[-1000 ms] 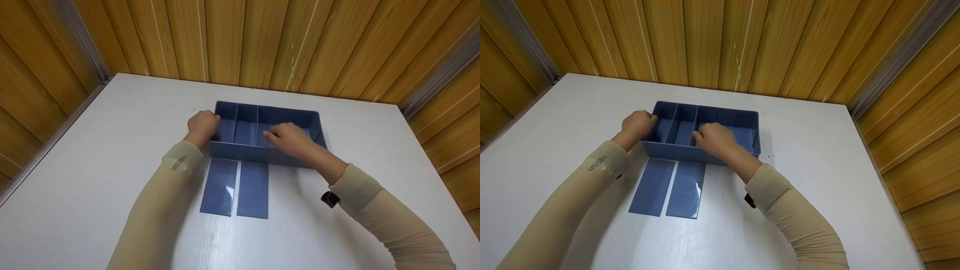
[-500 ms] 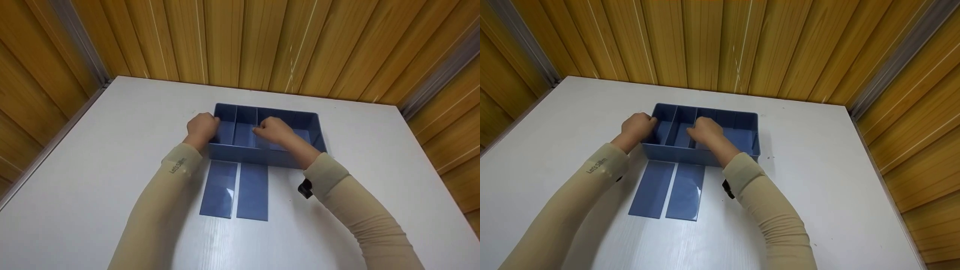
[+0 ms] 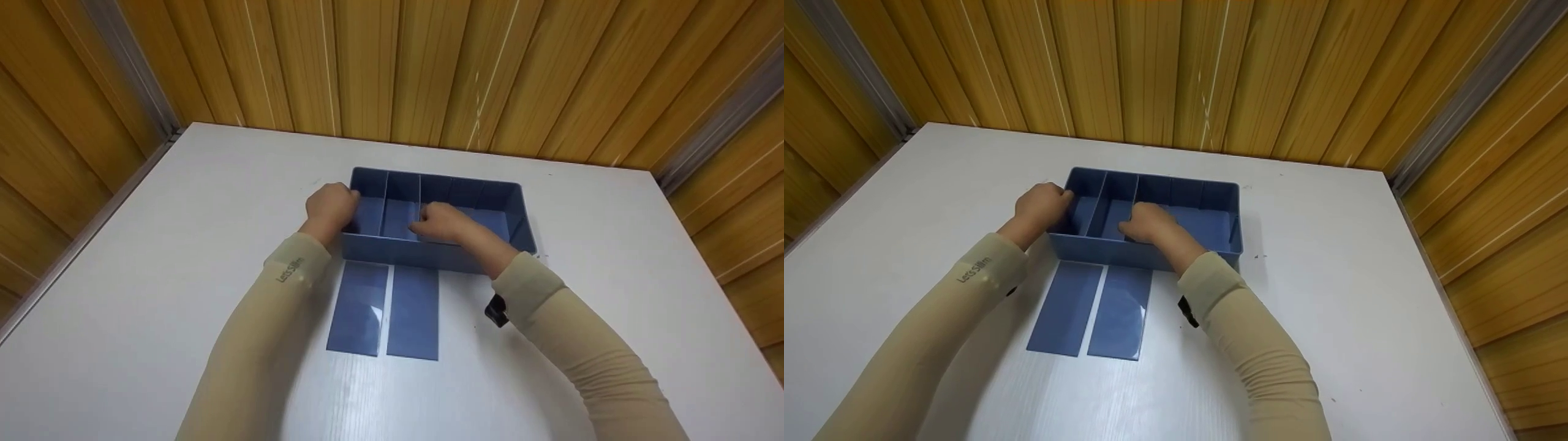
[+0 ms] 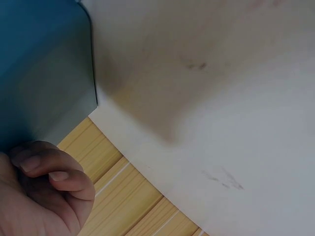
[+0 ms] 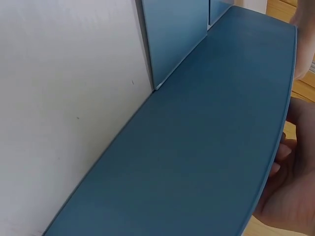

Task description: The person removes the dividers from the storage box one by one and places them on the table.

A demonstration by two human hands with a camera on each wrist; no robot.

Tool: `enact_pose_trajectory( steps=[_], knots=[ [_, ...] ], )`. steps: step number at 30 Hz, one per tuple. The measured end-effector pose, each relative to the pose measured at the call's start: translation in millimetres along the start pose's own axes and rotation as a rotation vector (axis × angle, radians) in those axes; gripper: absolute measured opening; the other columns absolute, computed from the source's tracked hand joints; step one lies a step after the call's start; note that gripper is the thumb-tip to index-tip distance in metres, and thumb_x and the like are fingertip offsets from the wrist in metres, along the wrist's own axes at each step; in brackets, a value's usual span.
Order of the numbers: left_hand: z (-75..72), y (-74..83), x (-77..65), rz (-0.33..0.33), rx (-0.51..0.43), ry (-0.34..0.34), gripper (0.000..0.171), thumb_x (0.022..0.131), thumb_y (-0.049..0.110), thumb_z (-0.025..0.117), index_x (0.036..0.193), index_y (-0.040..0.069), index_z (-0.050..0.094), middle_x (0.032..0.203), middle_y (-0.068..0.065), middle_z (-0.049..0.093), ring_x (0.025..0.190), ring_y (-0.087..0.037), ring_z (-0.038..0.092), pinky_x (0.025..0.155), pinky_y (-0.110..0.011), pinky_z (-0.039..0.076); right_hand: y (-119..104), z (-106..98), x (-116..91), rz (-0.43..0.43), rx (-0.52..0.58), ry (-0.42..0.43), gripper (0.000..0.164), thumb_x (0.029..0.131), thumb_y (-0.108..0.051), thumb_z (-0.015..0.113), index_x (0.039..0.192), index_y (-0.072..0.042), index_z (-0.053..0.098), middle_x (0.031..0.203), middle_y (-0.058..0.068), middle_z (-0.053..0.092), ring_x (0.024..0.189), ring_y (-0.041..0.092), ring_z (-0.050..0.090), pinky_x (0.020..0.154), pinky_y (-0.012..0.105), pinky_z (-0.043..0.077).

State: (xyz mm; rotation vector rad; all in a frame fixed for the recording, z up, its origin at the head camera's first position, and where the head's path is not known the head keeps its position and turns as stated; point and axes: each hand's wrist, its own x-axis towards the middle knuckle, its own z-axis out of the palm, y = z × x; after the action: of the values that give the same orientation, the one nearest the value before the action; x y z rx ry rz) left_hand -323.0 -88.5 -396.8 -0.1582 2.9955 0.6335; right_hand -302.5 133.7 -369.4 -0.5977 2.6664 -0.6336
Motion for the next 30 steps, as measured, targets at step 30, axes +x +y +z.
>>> enact_pose_trajectory(
  steps=[30],
  knots=[
    [-1.6,0.9,-2.2,0.008,0.003,0.012,0.047,0.105,0.033,0.039,0.099,0.001,0.073,0.112,-0.017,0.076,0.095,-0.030,0.069,0.088,-0.048,0.057,-11.7,-8.1,-10.2,0.002,0.020,0.100,0.040,0.103,-0.018,0.044,0.064,-0.015,0.038,0.061,-0.005,0.033,0.058,0.013,0.029,0.063,0.031,0.031]
  ],
)
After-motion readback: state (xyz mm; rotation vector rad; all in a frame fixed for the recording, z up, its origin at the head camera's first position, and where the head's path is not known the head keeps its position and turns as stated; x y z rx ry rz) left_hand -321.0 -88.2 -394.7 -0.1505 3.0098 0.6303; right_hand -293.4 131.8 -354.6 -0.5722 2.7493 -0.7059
